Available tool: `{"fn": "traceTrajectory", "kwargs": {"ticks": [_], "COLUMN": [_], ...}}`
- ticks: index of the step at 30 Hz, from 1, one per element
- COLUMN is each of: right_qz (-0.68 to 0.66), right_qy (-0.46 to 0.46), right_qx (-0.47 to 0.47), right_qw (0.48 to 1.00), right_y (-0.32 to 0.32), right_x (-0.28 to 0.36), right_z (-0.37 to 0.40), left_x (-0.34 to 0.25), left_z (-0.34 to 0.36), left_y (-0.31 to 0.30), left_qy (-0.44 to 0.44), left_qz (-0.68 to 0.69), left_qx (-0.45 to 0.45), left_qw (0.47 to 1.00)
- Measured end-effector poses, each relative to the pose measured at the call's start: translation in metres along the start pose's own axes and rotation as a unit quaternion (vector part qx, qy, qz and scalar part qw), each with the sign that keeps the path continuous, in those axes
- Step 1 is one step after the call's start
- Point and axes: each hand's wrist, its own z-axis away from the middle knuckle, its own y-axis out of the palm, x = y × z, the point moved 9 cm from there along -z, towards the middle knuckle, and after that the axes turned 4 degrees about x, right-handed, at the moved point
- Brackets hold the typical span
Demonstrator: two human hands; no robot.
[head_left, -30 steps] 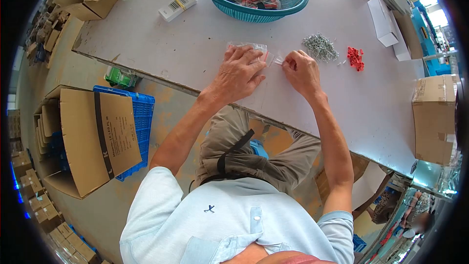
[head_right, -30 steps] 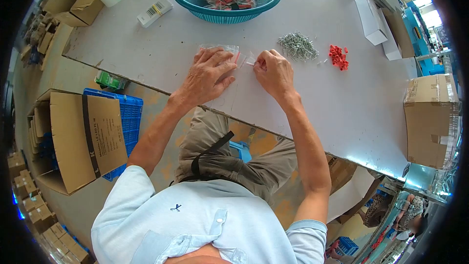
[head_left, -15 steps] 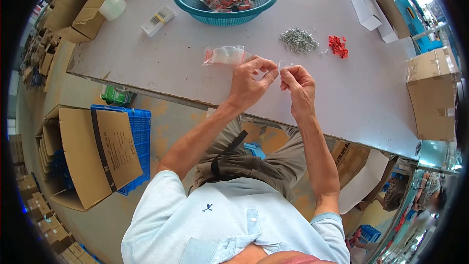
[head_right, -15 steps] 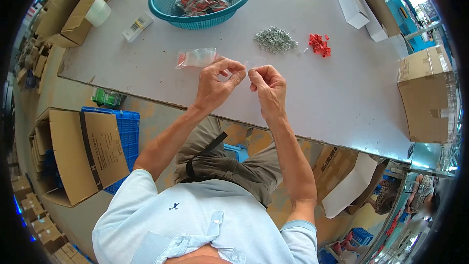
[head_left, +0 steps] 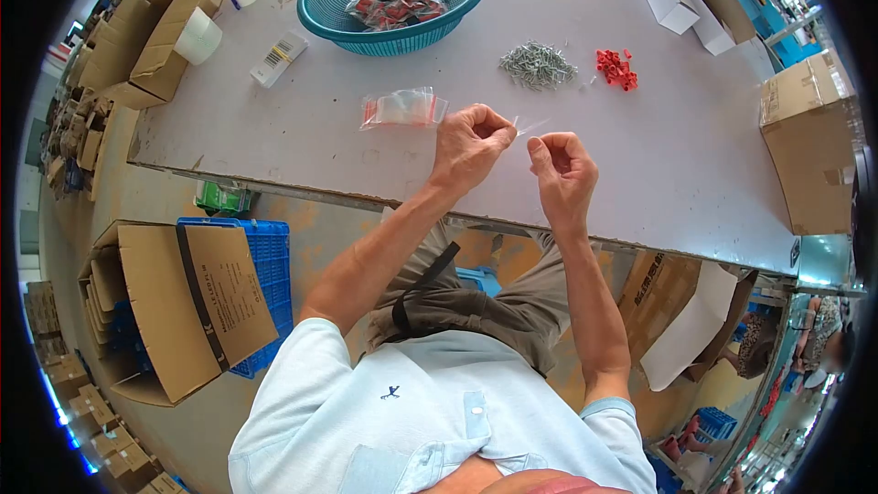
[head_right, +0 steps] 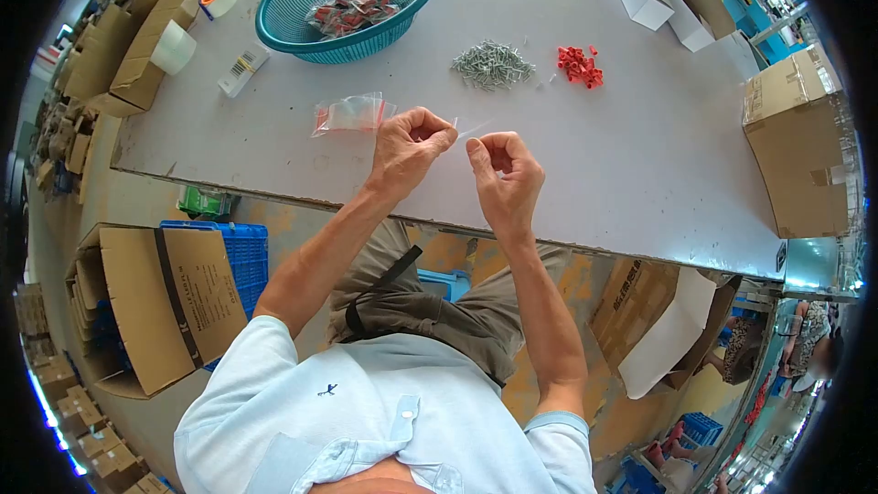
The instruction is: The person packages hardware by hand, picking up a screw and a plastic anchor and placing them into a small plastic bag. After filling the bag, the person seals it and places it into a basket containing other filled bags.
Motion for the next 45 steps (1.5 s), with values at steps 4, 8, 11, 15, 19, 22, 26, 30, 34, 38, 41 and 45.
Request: {"fn": "traceTrajectory", "kwargs": {"ticks": [4, 8, 11, 15, 19, 22, 26, 30, 34, 38, 41, 45], "right_qz": [-0.006, -0.075, -0.094, -0.092, -0.08, -0.079, -0.067, -0.071, -0.022, -0.03, -0.032, -0.037], "right_qy": [-0.001, 0.043, 0.067, 0.067, 0.059, 0.053, 0.042, 0.007, 0.004, 0.027, 0.033, 0.033], "right_qx": [0.018, 0.048, 0.054, 0.062, 0.076, 0.082, 0.074, 0.037, 0.054, 0.042, 0.046, 0.046], "right_qw": [1.0, 0.995, 0.992, 0.992, 0.992, 0.992, 0.994, 0.997, 0.998, 0.998, 0.998, 0.998], "right_y": [0.003, 0.006, 0.005, 0.002, -0.002, -0.003, -0.004, -0.006, -0.005, -0.006, -0.007, -0.009], "right_x": [0.005, -0.001, -0.002, -0.004, -0.009, -0.01, -0.008, 0.005, 0.004, 0.004, 0.001, -0.001], "right_z": [-0.006, -0.01, -0.011, -0.012, -0.012, -0.011, -0.008, -0.003, -0.003, -0.005, -0.003, -0.004], "left_x": [-0.005, -0.014, -0.017, -0.022, -0.018, -0.014, -0.006, -0.008, -0.013, -0.028, -0.034, -0.029], "left_z": [-0.001, 0.0, 0.002, 0.005, 0.006, 0.006, 0.005, 0.006, 0.008, 0.015, 0.017, 0.016], "left_y": [0.015, 0.021, 0.022, 0.025, 0.028, 0.031, 0.031, 0.028, 0.031, 0.033, 0.033, 0.035], "left_qy": [0.009, 0.052, 0.085, 0.101, 0.096, 0.071, 0.013, 0.018, 0.08, 0.16, 0.161, 0.149], "left_qz": [0.006, -0.026, -0.052, -0.056, -0.016, -0.009, 0.036, 0.003, -0.037, -0.089, -0.098, -0.08], "left_qx": [0.047, 0.052, 0.056, 0.073, 0.097, 0.123, 0.135, 0.101, 0.08, 0.065, 0.066, 0.072], "left_qw": [0.999, 0.997, 0.993, 0.991, 0.991, 0.99, 0.99, 0.995, 0.993, 0.981, 0.98, 0.983]}}
